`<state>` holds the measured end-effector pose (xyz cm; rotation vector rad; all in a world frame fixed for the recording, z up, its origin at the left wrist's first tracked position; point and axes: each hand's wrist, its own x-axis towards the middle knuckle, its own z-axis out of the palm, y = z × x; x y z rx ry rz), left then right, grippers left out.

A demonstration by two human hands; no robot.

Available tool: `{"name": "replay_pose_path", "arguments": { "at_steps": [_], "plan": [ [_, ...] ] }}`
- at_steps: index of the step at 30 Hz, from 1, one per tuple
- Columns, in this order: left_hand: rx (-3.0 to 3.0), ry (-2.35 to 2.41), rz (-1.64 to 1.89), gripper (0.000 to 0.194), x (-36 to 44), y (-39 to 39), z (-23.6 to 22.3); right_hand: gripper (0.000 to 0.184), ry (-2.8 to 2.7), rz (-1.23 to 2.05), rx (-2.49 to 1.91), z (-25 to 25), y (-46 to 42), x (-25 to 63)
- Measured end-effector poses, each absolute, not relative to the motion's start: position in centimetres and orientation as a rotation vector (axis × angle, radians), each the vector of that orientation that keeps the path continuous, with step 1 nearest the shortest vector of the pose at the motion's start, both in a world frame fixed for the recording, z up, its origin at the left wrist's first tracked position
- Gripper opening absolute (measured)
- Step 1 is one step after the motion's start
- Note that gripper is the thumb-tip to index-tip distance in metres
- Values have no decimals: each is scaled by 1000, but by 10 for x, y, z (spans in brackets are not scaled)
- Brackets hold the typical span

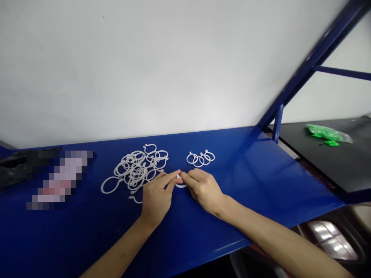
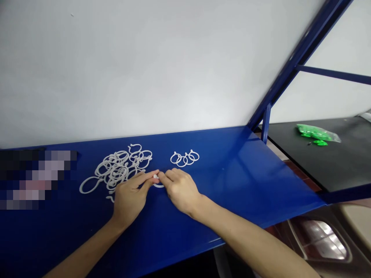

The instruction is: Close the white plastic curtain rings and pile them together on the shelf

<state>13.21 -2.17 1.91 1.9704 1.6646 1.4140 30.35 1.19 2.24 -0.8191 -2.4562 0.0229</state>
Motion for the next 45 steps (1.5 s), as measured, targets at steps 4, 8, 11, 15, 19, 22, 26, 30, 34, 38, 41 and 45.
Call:
{"name": "replay_pose_path", "arguments": {
  "at_steps": [4,8,11,15,19,22,26,30,34,38,41,45],
  "plan": [
    [2148,1661,1334,20,124,-11,22,29,-2452,37,-845,26,23,303],
    [2387,1864,1113,34,108,6,23,30,-2269,-2,-1074,27,53,308],
    [2459,2081,823,36,98,12,19,27,-2129,-106,-1323,21,73,319],
    [2459,2135,646,27,94,10,15,27,-2105,-168,-1475,12,84,329],
    [2446,2118,663,21,94,9,17,31,-2088,-195,-1441,13,81,328],
    [2400,2128,687,19,94,10,19,32,-2062,-179,-1370,20,74,325],
    [2373,2185,667,28,94,9,21,29,-2098,-83,-1236,29,62,320],
    [2423,2188,610,20,95,8,21,26,-2169,36,-1134,30,53,315],
    [2405,2170,764,20,98,5,26,23,-2232,145,-1057,28,50,311],
    [2263,2131,1082,21,100,2,37,21,-2247,232,-1029,28,48,310],
    [2036,2103,1225,23,99,0,44,20,-2232,263,-1011,30,48,311],
    [1700,1997,1280,28,97,-1,51,20,-2221,364,-955,34,45,311]
  ]
}}
